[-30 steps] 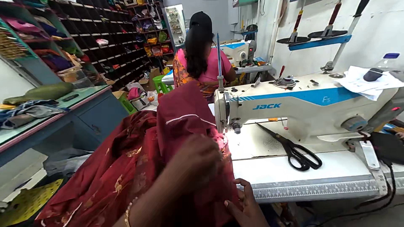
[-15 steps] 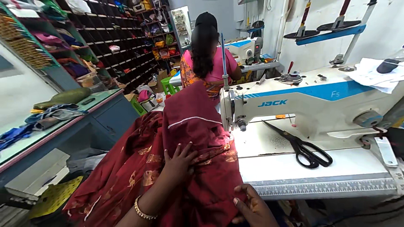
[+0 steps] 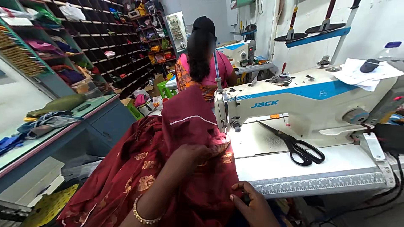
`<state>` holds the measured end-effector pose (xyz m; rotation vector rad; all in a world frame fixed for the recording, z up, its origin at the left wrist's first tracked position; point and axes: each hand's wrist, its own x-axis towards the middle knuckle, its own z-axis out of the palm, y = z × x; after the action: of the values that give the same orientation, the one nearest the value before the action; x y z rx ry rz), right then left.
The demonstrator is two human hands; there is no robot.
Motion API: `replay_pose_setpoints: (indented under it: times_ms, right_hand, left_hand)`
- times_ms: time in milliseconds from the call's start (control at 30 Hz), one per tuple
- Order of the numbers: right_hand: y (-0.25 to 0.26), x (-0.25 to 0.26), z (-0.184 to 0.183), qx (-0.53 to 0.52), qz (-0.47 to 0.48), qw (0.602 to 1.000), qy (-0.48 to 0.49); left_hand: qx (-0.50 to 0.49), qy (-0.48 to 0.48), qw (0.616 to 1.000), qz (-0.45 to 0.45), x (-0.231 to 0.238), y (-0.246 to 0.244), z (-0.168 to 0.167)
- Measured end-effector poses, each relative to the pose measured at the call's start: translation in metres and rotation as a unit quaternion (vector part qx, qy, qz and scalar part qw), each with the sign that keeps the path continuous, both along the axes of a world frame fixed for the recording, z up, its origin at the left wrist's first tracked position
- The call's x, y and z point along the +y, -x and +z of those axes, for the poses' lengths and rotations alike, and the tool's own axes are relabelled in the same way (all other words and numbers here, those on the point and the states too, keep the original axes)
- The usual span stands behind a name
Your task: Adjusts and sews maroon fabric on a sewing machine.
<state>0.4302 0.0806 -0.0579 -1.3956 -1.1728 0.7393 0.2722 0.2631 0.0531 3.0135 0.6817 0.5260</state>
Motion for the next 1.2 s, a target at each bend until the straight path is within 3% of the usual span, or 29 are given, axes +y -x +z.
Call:
replay_pose_setpoints:
  times_ms: [100,200,400,567,667,733,933,1033,1133,1200]
  right_hand:
    - [0.002,0.004,0.007,0.149,0.029,0.988,0.02]
    - [0.001,0.0,0.002,0.199,0.006,0.979,0.044]
    - [0.006,-0.012,-0.011,0.19,0.007,0.98,0.059]
    - [-0.001,-0.015,-0.007,0.157,-0.005,0.984,0.083]
    - [-0.01,-0.016,-0.001,0.155,0.008,0.981,0.116]
    - [-0.015,-0.015,0.002,0.17,0.012,0.977,0.127]
    - [-0.027,-0.007,0.006,0.205,0.041,0.961,0.184]
    - [-0.034,-0.006,0.01,0.155,0.074,0.962,0.214]
    - [-0.053,0.0,0.025,0.004,0.103,0.957,0.271]
    - [-0.066,0.008,0.035,-0.103,0.075,0.951,0.283]
  left_hand:
    - [0.12,0.015,0.992,0.03,-0.033,-0.027,-0.004]
    - [0.229,0.075,0.97,0.039,-0.057,-0.045,-0.018]
    - [0.158,0.101,0.982,0.031,-0.071,-0.056,-0.055]
    - [0.258,0.241,0.928,0.121,-0.067,-0.066,-0.03]
    - [0.258,0.286,0.917,0.103,-0.055,-0.063,-0.027]
    - [0.272,0.28,0.916,0.093,-0.053,-0.066,-0.026]
    - [0.202,0.188,0.959,0.064,-0.05,-0.073,-0.043]
    - [0.21,0.221,0.951,0.06,-0.04,-0.075,-0.049]
    - [0.222,0.211,0.95,0.065,-0.04,-0.076,-0.047]
    - [0.225,0.208,0.95,0.063,-0.04,-0.076,-0.046]
